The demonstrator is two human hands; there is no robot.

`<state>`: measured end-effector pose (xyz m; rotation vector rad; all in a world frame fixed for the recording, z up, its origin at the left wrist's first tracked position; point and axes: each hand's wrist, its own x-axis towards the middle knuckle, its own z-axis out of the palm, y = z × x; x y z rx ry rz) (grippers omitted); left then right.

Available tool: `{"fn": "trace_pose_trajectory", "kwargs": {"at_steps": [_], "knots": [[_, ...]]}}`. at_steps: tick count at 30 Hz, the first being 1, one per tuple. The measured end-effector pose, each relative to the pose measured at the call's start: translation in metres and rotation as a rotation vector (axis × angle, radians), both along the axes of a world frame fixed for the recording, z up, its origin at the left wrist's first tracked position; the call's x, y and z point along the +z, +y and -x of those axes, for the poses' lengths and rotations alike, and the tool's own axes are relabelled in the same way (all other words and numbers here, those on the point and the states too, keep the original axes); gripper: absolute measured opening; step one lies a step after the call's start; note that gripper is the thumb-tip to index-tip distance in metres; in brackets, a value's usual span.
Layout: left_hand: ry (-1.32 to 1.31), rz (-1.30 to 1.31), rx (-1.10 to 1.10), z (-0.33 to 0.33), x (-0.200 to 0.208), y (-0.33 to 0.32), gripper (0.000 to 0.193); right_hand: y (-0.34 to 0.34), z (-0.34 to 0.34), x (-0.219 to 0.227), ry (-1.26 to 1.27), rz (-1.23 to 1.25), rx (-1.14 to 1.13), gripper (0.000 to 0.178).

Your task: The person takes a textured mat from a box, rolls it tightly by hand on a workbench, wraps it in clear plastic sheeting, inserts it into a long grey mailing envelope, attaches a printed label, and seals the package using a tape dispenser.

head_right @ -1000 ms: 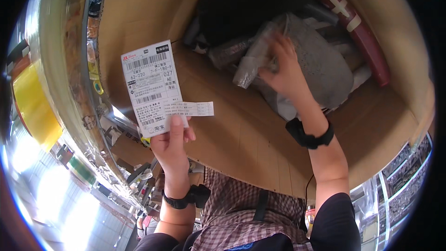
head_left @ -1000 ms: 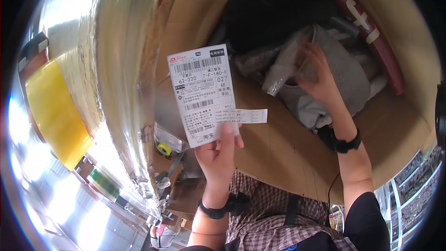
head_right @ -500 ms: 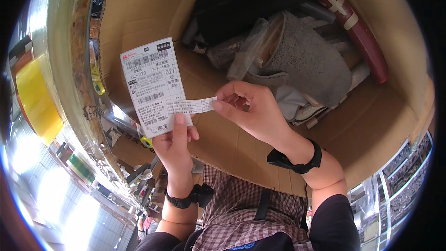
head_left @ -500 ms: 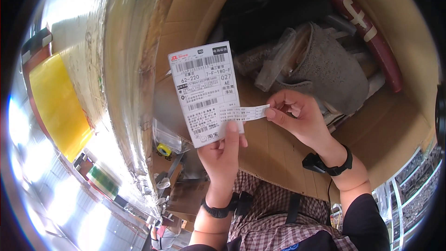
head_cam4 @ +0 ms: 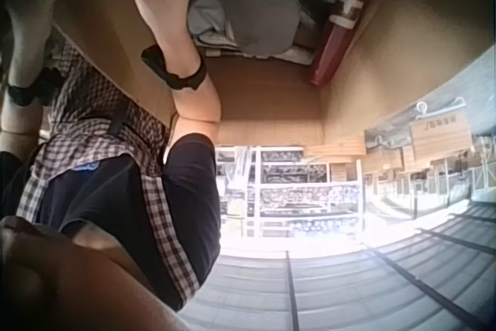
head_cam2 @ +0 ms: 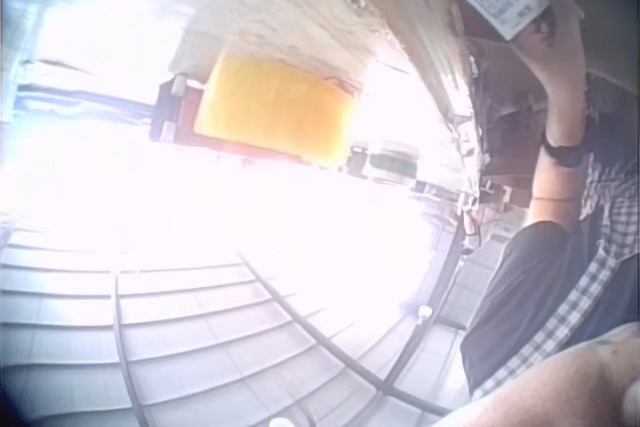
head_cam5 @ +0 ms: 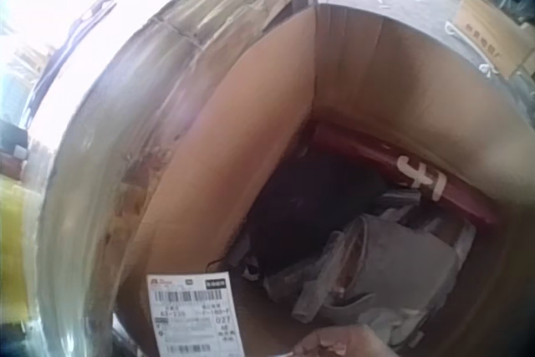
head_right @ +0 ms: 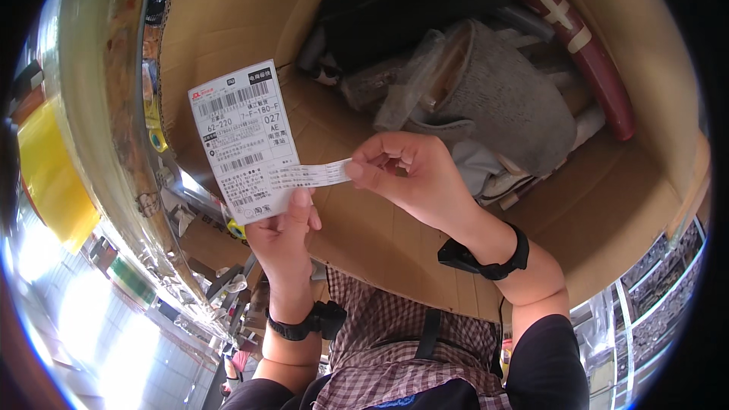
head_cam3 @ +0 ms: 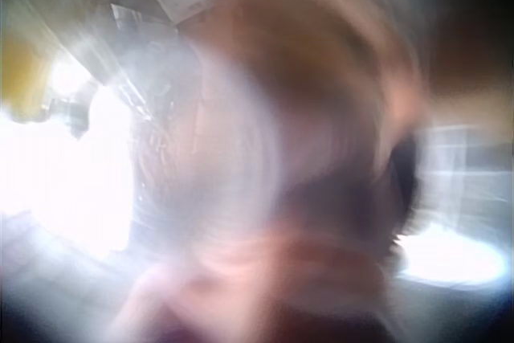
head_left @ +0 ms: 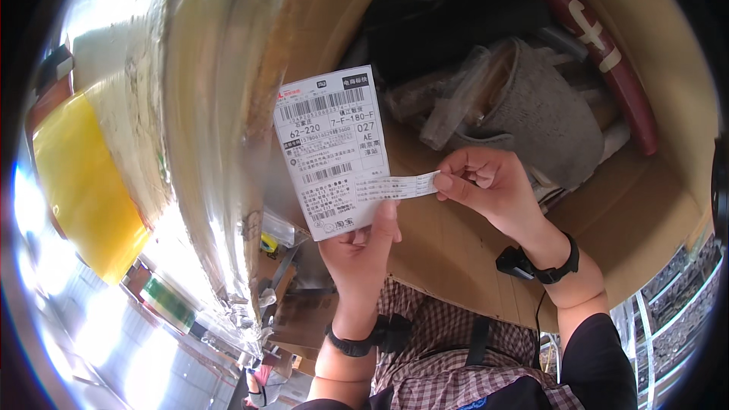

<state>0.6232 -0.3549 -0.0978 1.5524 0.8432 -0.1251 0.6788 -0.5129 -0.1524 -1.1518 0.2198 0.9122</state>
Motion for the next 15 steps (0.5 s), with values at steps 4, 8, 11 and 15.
{"fn": "trace_pose_trajectory", "kwargs": {"at_steps": [4,8,11,15], "knots": [[-0.011,0.083,0.076,-0.007,-0.001,0.002,0.010,0.001,-0.006,0.000,0.069,-0.054,-0.039,0.022],[-0.001,0.111,0.079,-0.010,-0.002,0.006,0.011,0.003,-0.011,0.001,0.071,-0.079,-0.067,0.021],[-0.004,0.124,0.090,-0.012,-0.002,0.007,0.012,0.004,-0.012,-0.002,0.081,-0.089,-0.082,0.020],[-0.010,0.131,0.089,-0.015,-0.003,0.007,0.013,0.004,-0.015,-0.005,0.067,-0.090,-0.067,0.020]]}}
